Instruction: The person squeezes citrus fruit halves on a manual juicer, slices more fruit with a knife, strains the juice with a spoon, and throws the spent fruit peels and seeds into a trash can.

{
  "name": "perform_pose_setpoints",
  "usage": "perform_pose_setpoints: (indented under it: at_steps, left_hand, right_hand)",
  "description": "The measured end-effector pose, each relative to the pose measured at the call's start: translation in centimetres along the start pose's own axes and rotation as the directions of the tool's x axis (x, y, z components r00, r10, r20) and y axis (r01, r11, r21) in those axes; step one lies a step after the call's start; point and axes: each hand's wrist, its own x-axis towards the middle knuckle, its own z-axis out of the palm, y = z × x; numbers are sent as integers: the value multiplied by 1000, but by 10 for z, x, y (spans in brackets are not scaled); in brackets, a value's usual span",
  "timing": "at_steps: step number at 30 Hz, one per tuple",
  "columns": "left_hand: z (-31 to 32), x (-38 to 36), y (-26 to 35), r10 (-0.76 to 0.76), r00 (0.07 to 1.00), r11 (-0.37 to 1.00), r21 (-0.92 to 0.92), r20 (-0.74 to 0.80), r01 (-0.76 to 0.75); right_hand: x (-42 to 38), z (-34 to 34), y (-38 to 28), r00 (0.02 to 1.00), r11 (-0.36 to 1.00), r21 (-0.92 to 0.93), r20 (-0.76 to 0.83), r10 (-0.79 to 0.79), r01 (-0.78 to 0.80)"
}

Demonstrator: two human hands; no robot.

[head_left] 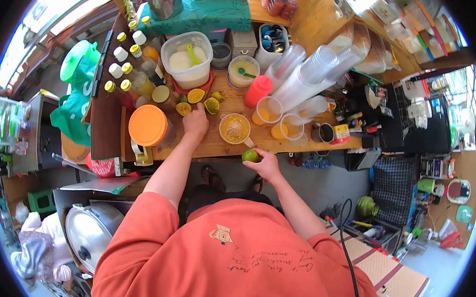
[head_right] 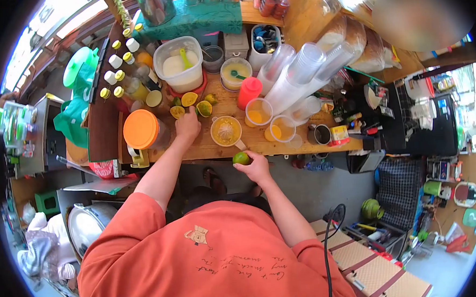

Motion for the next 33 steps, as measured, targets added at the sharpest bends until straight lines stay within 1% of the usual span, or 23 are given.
perform_pose_setpoints:
  at_steps: [1, 5, 7, 8, 10, 11, 13, 14, 17, 18, 19, 20, 21, 23, 24, 25, 26, 27, 28, 29, 30, 31, 33]
  left_hand:
    - [-11, -10, 4, -50, 996, 999, -14, 73, 51]
    - [-37, -44, 3, -89, 990, 994, -52, 108, 95]
    - [-41, -59, -6, -122, 976, 974, -169, 180, 153]
    - [-40, -66, -12, -126, 976, 973, -168, 180, 156]
    - [-31, -82, -29, -79, 987, 930, -346, 141, 124]
    - [-26, -92, -38, -92, 986, 927, -348, 141, 136]
    - [-17, -115, -54, -65, 995, 858, -506, 70, 91]
    - [-15, -129, -60, -80, 995, 855, -508, 67, 103]
    - [-15, -174, -71, -153, 985, 807, -566, 77, 170]
    - [-20, -190, -71, -240, 943, 606, -723, 231, 331]
    - [-25, -205, -71, -278, 876, 352, -807, 394, 475]
    - [-29, -220, -72, -288, 873, 342, -809, 394, 478]
    - [-34, -235, -74, -302, 860, 287, -820, 412, 494]
    - [-32, -258, -80, -323, 841, 222, -829, 434, 513]
    - [-28, -268, -84, -336, 902, 379, -838, 271, 393]
    - [-25, -277, -90, -324, 941, 530, -805, 101, 269]
    - [-19, -284, -98, -328, 945, 647, -728, 2, 226]
    - [-21, -288, -101, -347, 938, 641, -729, 2, 238]
    - [-26, -288, -105, -241, 956, 806, -583, -167, 101]
    - [-31, -288, -107, -99, 947, 921, -389, -305, -29]
    - [-37, -284, -106, -66, 955, 944, -328, -289, -34]
    - [-46, -279, -101, -83, 953, 944, -331, -292, -19]
    - [-59, -266, -91, 4, 989, 995, -96, -149, -19]
  right_hand:
    - [2, 5, 1, 1000, 1000, 11, -14, 10, -10]
    - [8, 22, 10, 998, 998, 56, -60, 20, -17]
    - [10, 23, 7, 994, 1000, 13, -112, 0, 2]
    - [12, 22, 6, 994, 1000, 13, -109, -1, 2]
    - [16, 15, -3, 995, 999, -40, -94, -31, 27]
    - [22, 15, 4, 996, 999, -44, -82, -34, 30]
    - [36, 17, 16, 995, 997, 35, -83, -59, 62]
    - [39, 13, 17, 999, 998, 58, -37, -32, 34]
    - [44, 10, 26, 996, 997, 6, 48, -71, 71]
    - [42, 11, 20, 995, 997, 2, 59, -76, 76]
    - [37, 11, 6, 988, 998, -5, 140, -66, 67]
    - [33, 14, -5, 974, 998, -14, 219, -54, 59]
    - [34, 23, -12, 972, 998, -20, 231, -54, 60]
    - [45, 48, -29, 919, 936, -150, 291, -265, 318]
    - [48, 59, -46, 915, 935, -153, 306, -263, 320]
    - [52, 69, -69, 874, 905, -147, 360, -326, 398]
    - [59, 78, -83, 824, 870, -133, 414, -387, 475]
    - [71, 88, -88, 814, 867, -128, 432, -389, 482]
    - [83, 98, -94, 720, 753, -185, 499, -482, 632]
    - [92, 107, -98, 609, 608, -224, 569, -553, 762]
    - [95, 111, -103, 570, 578, -206, 593, -568, 790]
    - [101, 117, -102, 558, 572, -197, 605, -568, 796]
    - [112, 126, -100, 526, 507, -247, 662, -534, 826]
